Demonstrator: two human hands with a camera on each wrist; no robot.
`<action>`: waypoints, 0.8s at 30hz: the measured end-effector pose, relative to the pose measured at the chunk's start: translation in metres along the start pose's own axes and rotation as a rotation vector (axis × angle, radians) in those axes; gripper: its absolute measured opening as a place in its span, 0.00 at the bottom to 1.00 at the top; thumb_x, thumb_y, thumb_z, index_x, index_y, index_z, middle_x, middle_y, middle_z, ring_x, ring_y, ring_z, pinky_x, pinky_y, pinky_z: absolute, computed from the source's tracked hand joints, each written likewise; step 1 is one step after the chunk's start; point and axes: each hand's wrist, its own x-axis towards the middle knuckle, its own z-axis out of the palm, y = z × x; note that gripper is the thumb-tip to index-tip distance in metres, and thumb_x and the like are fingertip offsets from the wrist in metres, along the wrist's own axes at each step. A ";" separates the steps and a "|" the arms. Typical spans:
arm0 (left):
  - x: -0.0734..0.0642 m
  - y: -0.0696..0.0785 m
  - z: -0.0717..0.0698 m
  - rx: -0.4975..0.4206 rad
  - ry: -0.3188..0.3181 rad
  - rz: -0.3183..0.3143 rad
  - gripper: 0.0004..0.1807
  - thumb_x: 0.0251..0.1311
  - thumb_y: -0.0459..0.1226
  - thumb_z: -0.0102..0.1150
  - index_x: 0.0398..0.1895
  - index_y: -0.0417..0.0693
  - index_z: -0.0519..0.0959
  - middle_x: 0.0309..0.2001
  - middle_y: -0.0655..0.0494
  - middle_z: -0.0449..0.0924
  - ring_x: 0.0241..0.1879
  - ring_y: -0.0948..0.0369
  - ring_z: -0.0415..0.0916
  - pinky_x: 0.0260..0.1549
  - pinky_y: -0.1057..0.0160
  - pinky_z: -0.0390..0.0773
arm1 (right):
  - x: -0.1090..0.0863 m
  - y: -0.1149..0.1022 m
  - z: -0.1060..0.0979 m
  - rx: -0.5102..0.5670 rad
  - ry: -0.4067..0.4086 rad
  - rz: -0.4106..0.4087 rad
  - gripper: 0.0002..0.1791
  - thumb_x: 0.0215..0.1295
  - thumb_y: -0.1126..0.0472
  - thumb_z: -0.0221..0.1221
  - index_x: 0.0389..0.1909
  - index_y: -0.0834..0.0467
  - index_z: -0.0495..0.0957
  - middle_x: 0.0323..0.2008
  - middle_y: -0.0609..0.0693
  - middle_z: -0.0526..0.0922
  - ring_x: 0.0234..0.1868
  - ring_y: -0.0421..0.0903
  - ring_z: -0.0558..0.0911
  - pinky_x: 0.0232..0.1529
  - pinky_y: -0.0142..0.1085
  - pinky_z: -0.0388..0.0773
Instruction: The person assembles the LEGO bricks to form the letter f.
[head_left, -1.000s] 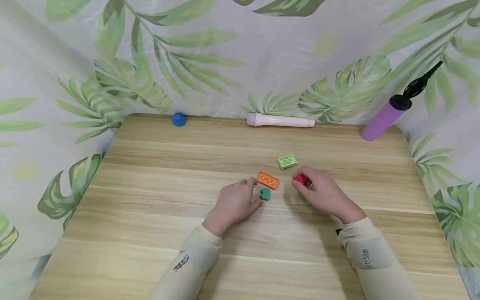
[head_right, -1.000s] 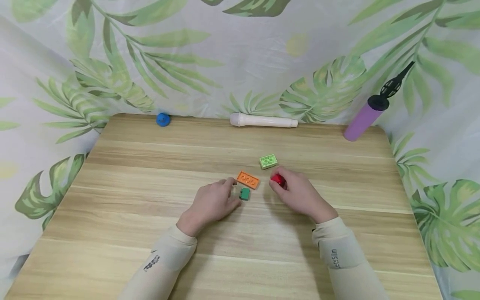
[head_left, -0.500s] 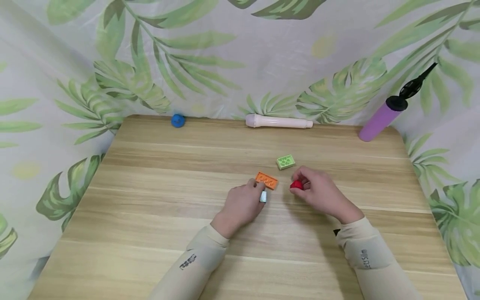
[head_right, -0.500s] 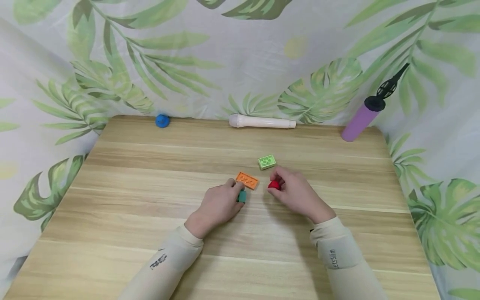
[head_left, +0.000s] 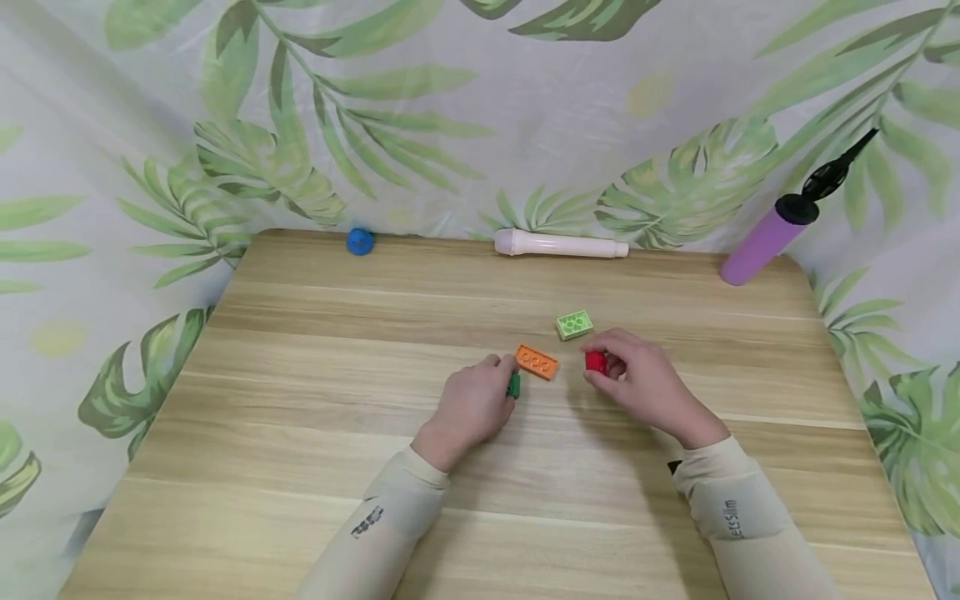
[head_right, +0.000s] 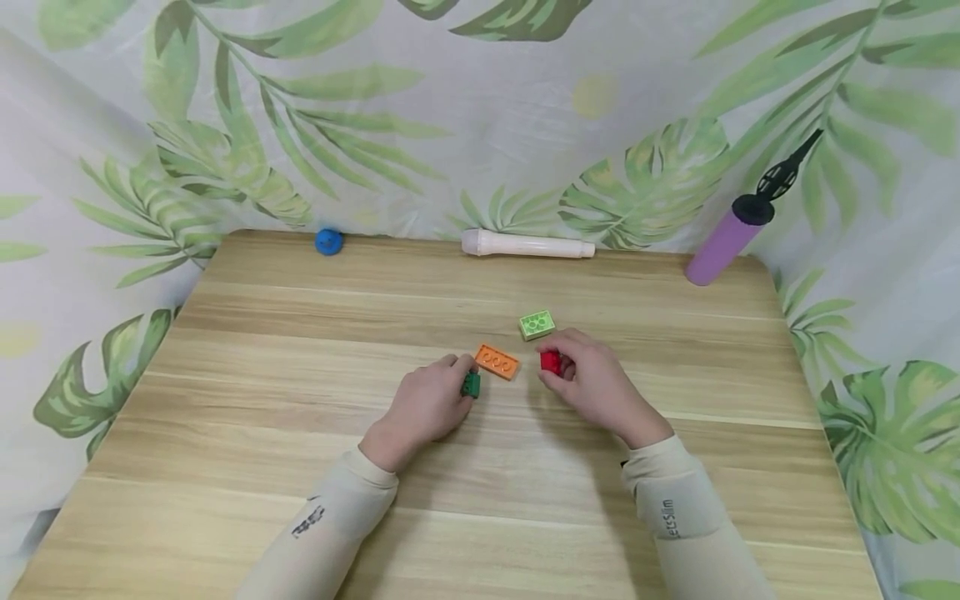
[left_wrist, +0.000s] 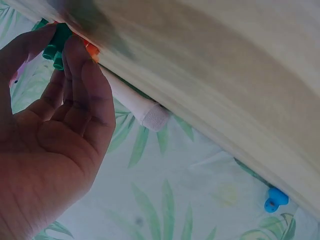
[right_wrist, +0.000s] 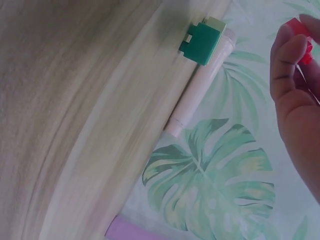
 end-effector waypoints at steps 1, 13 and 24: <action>0.000 0.000 0.001 -0.008 -0.008 -0.005 0.21 0.65 0.36 0.71 0.60 0.46 0.79 0.43 0.51 0.84 0.32 0.60 0.79 0.28 0.58 0.82 | 0.000 0.000 0.000 0.003 -0.001 0.003 0.18 0.65 0.67 0.72 0.55 0.61 0.85 0.50 0.53 0.86 0.37 0.43 0.82 0.41 0.39 0.83; 0.001 -0.003 -0.001 -0.058 -0.056 -0.063 0.24 0.67 0.39 0.71 0.64 0.46 0.80 0.49 0.49 0.87 0.39 0.56 0.84 0.34 0.53 0.85 | 0.002 -0.002 0.002 0.043 -0.002 0.062 0.24 0.64 0.70 0.70 0.61 0.64 0.79 0.43 0.55 0.86 0.38 0.46 0.84 0.43 0.44 0.85; 0.002 -0.006 0.000 -0.075 -0.060 -0.051 0.21 0.67 0.40 0.71 0.62 0.48 0.81 0.48 0.52 0.88 0.37 0.58 0.83 0.34 0.54 0.85 | 0.018 -0.014 0.019 0.050 -0.096 0.001 0.25 0.65 0.70 0.70 0.63 0.66 0.80 0.48 0.56 0.84 0.42 0.46 0.85 0.46 0.43 0.86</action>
